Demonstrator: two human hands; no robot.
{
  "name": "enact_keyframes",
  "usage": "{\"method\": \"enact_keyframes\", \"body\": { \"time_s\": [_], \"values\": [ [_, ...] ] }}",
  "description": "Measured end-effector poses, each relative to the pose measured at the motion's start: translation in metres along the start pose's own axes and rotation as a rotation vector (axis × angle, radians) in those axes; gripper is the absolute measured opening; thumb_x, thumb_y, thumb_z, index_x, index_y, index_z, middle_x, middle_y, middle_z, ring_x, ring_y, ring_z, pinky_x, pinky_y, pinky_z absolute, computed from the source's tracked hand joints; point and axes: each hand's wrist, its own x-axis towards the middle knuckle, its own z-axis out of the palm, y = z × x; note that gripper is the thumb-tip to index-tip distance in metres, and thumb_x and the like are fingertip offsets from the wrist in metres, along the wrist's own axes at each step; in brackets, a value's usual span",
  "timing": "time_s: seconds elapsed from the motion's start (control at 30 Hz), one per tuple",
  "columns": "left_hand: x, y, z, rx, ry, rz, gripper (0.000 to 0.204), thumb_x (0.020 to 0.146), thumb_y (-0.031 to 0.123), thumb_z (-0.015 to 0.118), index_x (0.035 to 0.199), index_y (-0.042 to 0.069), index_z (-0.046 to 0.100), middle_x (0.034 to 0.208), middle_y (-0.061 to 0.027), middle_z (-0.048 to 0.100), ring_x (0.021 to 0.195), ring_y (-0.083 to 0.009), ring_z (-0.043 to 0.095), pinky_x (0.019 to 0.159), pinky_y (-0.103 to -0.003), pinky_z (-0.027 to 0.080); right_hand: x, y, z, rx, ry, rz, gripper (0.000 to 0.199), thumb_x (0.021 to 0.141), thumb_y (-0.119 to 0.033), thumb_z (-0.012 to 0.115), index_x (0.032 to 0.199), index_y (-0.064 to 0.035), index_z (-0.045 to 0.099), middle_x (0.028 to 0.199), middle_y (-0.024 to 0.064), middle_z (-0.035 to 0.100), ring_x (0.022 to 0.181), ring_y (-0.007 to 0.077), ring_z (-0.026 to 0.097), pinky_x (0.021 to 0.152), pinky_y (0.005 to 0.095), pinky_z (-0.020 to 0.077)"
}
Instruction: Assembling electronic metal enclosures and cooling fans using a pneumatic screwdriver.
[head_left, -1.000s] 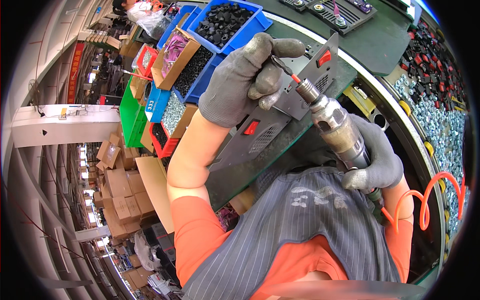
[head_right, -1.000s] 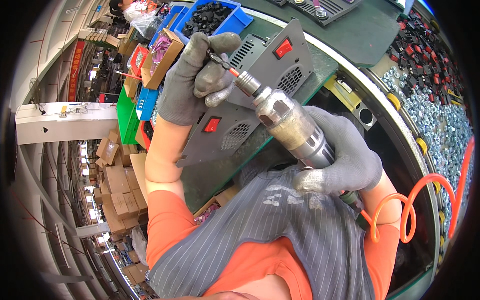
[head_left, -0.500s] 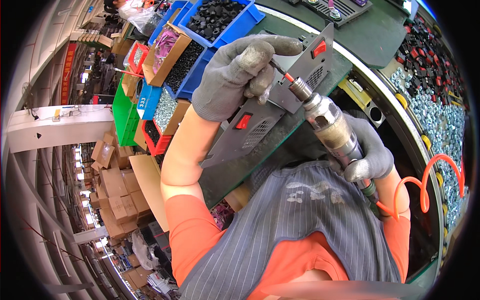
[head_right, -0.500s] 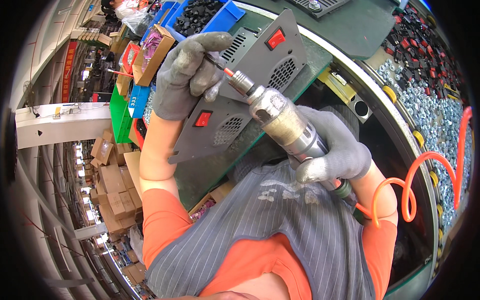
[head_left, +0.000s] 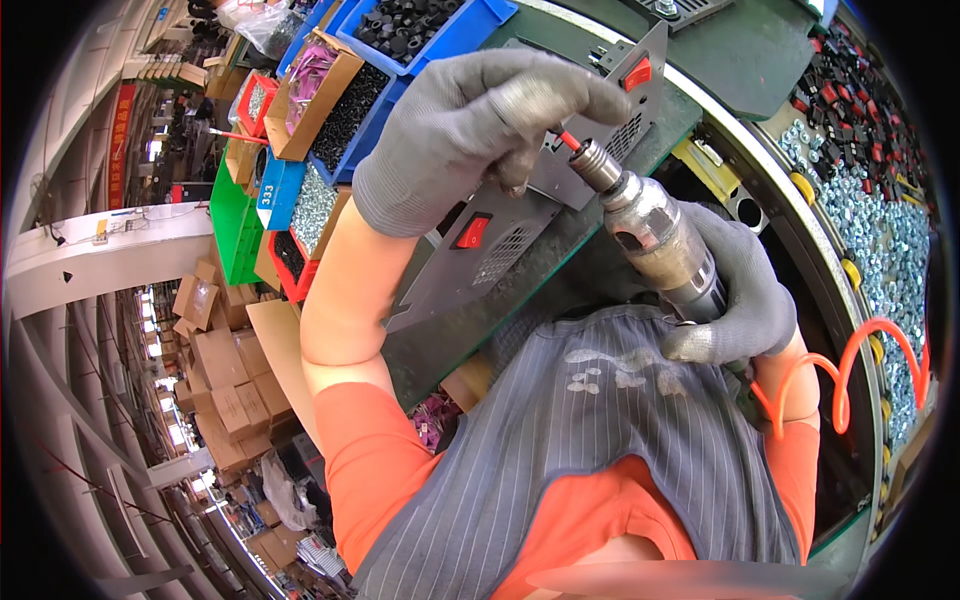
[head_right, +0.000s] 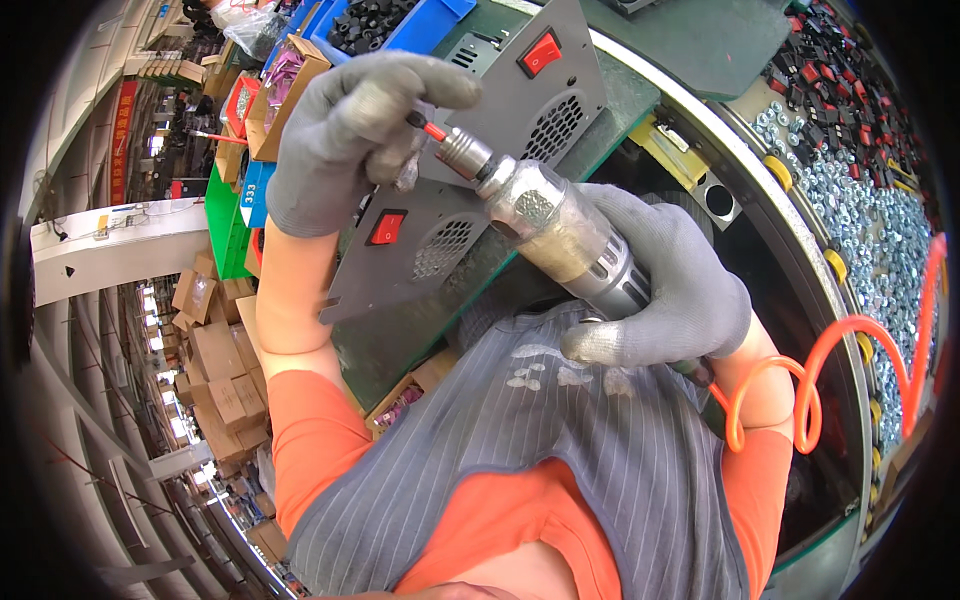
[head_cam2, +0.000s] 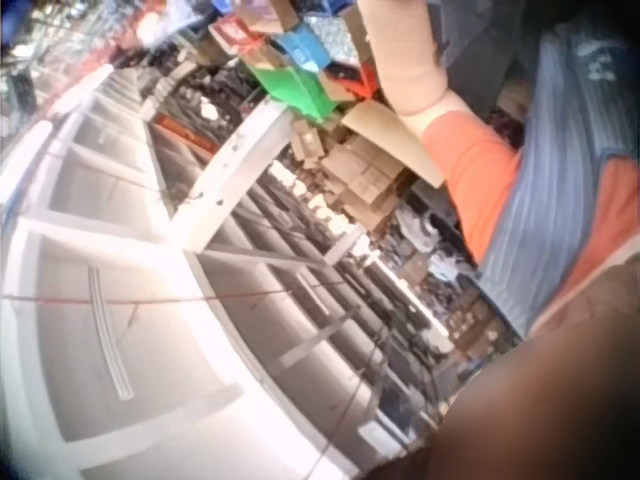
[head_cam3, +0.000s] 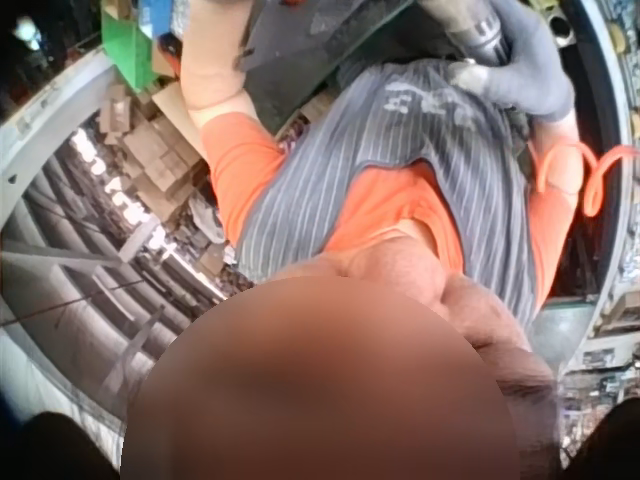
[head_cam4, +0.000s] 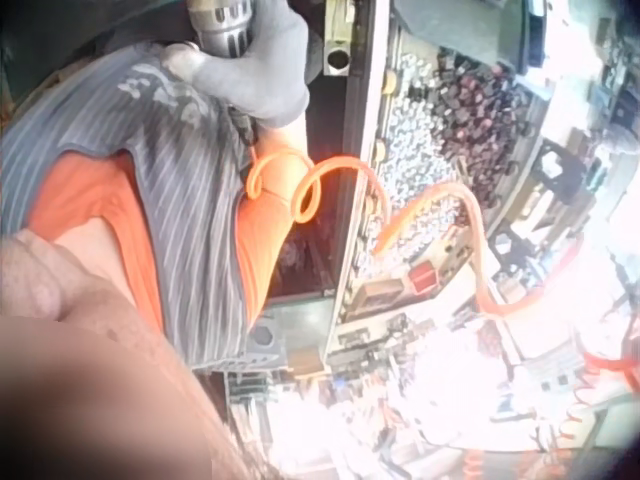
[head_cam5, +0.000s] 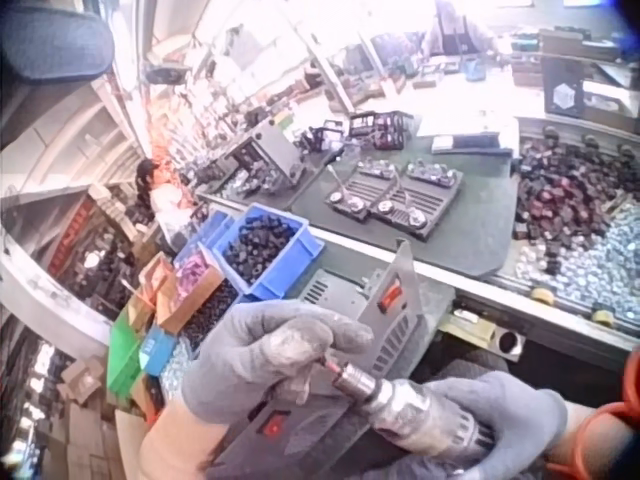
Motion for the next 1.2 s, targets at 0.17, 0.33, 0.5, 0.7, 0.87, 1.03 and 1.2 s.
{"method": "enact_keyframes", "body": {
  "time_s": [0.17,0.33,0.5,0.7,0.87,1.03,1.2],
  "values": [
    [0.005,-0.003,0.002,-0.317,0.032,-0.04,0.057,0.106,0.045,0.039,0.121,-0.004,0.064,0.055,0.0061,0.041,0.048,-0.0036,0.038,0.049,-0.02,0.036,0.001,0.004,0.003,0.035,0.034,0.019,0.093,0.055,-0.041,0.087,0.131,0.0029,0.054,0.112,0.0128,0.066,0.1,0.022,0.066,0.092,0.033,0.0479],
    [0.008,-0.005,0.001,-0.409,0.009,-0.085,0.06,0.107,0.046,0.036,0.122,-0.005,0.063,0.055,0.0065,0.04,0.049,-0.0034,0.038,0.05,-0.019,0.035,0.001,0.002,0.003,0.053,0.017,0.073,0.093,0.056,-0.043,0.086,0.131,0.0021,0.054,0.111,0.0125,0.066,0.1,0.0219,0.065,0.093,0.033,0.0471],
    [0.005,-0.003,0.004,-0.28,0.066,-0.09,0.059,0.107,0.046,0.035,0.121,-0.004,0.064,0.056,0.0081,0.04,0.049,-0.0032,0.037,0.05,-0.019,0.033,0.003,-0.002,0.005,0.095,0.002,0.121,0.091,0.058,-0.043,0.085,0.131,0.0023,0.054,0.111,0.0126,0.066,0.099,0.0218,0.065,0.092,0.0328,0.0472],
    [0.003,-0.001,0.006,-0.165,0.112,-0.046,0.06,0.105,0.049,0.04,0.121,-0.003,0.065,0.059,0.0075,0.04,0.053,-0.003,0.038,0.05,-0.019,0.032,0.004,-0.002,0.009,0.175,0.018,0.154,0.092,0.059,-0.043,0.087,0.131,0.0027,0.053,0.111,0.0128,0.066,0.1,0.0218,0.065,0.092,0.0325,0.0472],
    [-0.002,0.009,0.003,0.077,0.075,0.057,0.06,0.099,0.052,0.053,0.123,-0.002,0.064,0.068,0.0063,0.047,0.062,-0.004,0.043,0.058,-0.021,0.036,0.0,0.0,0.011,0.143,0.059,0.015,0.093,0.059,-0.042,0.088,0.132,0.004,0.052,0.112,0.0128,0.066,0.102,0.0212,0.064,0.093,0.0326,0.0471],
    [-0.009,0.011,0.01,0.933,0.054,0.146,0.053,0.088,0.047,0.068,0.115,0.002,0.067,0.094,-0.0107,0.067,0.088,-0.0241,0.066,0.076,-0.038,0.052,-0.03,-0.002,0.006,0.366,0.273,0.292,0.104,0.045,-0.046,0.09,0.128,0.0049,0.054,0.095,0.0058,0.063,0.08,0.0132,0.061,0.071,0.0265,0.0478],
    [-0.01,0.006,0.0,1.321,-0.078,-0.007,0.04,0.088,0.04,0.064,0.108,0.006,0.07,0.099,-0.0162,0.066,0.095,-0.0353,0.065,0.083,-0.045,0.052,-0.059,0.02,0.002,0.313,0.456,0.304,0.11,0.044,-0.05,0.092,0.129,0.007,0.053,0.088,0.0005,0.061,0.071,0.0062,0.056,0.063,0.0214,0.0427]
  ]
}}
